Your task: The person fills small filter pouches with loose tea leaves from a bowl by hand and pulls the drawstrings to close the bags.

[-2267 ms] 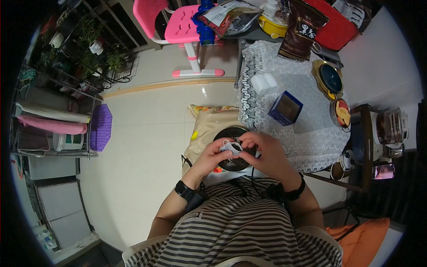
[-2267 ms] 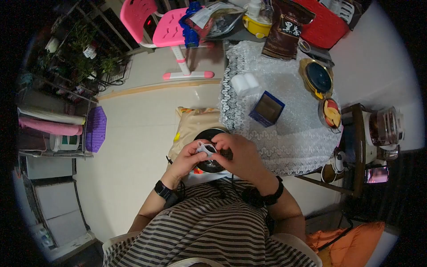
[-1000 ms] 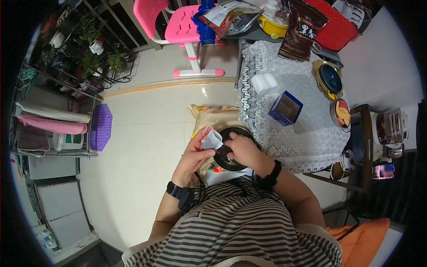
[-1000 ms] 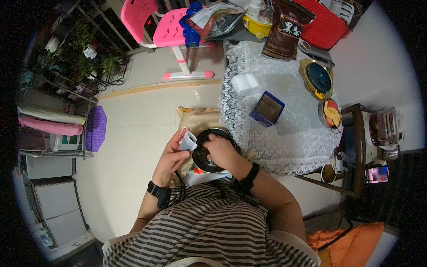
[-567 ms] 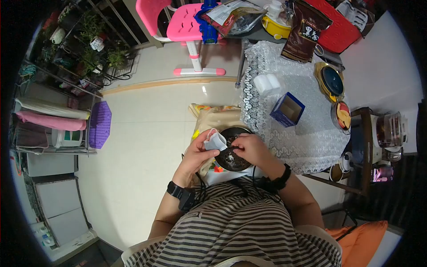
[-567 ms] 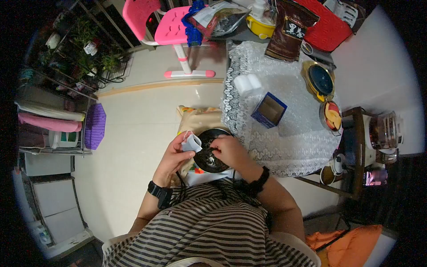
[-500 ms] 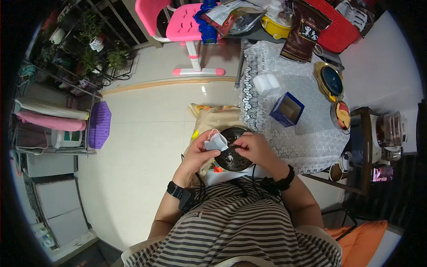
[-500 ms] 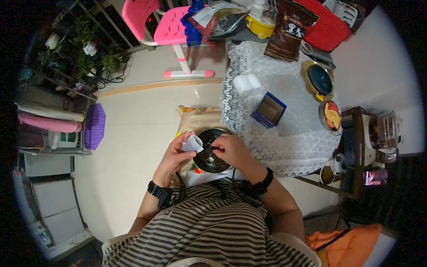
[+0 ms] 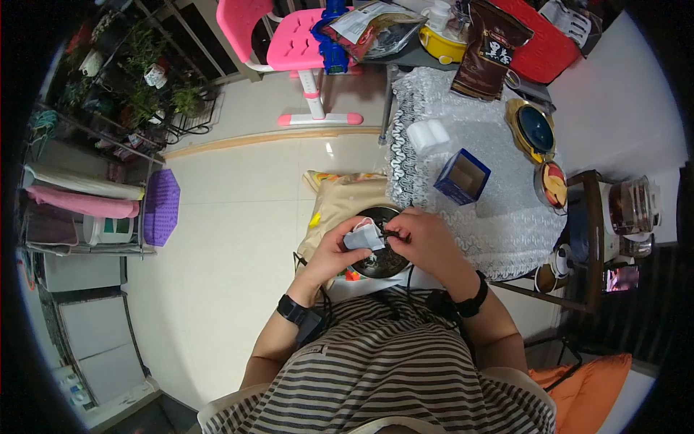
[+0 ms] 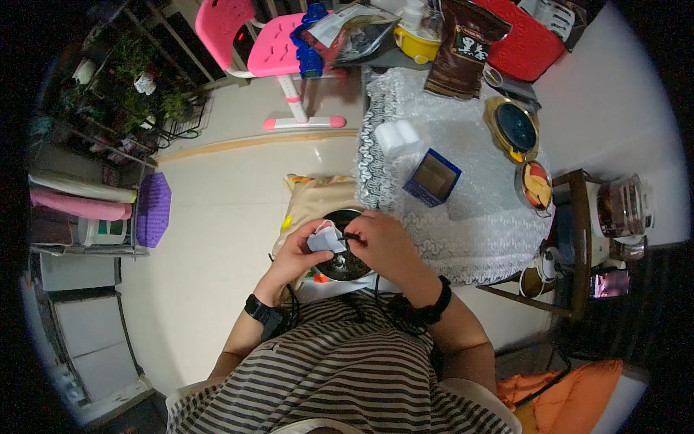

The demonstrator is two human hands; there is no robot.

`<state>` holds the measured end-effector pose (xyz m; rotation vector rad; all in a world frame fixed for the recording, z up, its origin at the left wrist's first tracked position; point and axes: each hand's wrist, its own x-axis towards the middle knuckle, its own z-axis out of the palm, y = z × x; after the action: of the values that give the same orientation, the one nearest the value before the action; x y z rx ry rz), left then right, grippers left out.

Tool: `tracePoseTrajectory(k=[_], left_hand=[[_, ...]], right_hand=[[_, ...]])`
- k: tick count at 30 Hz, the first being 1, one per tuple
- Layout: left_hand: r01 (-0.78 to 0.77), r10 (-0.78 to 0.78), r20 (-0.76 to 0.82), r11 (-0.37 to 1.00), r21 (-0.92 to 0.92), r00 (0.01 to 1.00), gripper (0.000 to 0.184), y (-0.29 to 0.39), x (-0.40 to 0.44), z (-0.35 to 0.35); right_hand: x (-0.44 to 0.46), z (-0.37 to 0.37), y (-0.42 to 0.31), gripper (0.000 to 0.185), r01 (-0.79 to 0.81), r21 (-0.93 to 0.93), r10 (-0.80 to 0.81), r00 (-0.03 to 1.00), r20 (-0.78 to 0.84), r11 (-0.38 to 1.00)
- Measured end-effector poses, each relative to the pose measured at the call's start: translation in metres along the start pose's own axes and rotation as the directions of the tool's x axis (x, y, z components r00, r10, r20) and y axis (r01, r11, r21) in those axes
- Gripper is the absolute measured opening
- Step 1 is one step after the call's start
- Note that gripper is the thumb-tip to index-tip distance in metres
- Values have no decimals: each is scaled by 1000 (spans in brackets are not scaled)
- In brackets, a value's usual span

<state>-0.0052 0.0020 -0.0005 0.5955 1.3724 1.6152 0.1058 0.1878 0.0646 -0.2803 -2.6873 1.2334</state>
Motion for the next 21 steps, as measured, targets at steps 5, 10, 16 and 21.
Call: tracePoseTrajectory(k=[5,10,16,21], left_hand=[[9,-10,23,999,44,1000,62,-2,0,2],[-31,29,12,993,118,999,60,-5,1,3],[-116,116,15,957,268,993,58,-7,4,7],[-94,94,6,978,186,996,58,-11,3,8]], right_hand=[[-2,5,6,17,-13,-30,13,1000,-26,999],[-2,3,5,17,-95,12,95,995,-33,995],[0,1,1,18,-168,122,168,986,10,978],[0,2,-1,20,-210,155,207,978,37,965]])
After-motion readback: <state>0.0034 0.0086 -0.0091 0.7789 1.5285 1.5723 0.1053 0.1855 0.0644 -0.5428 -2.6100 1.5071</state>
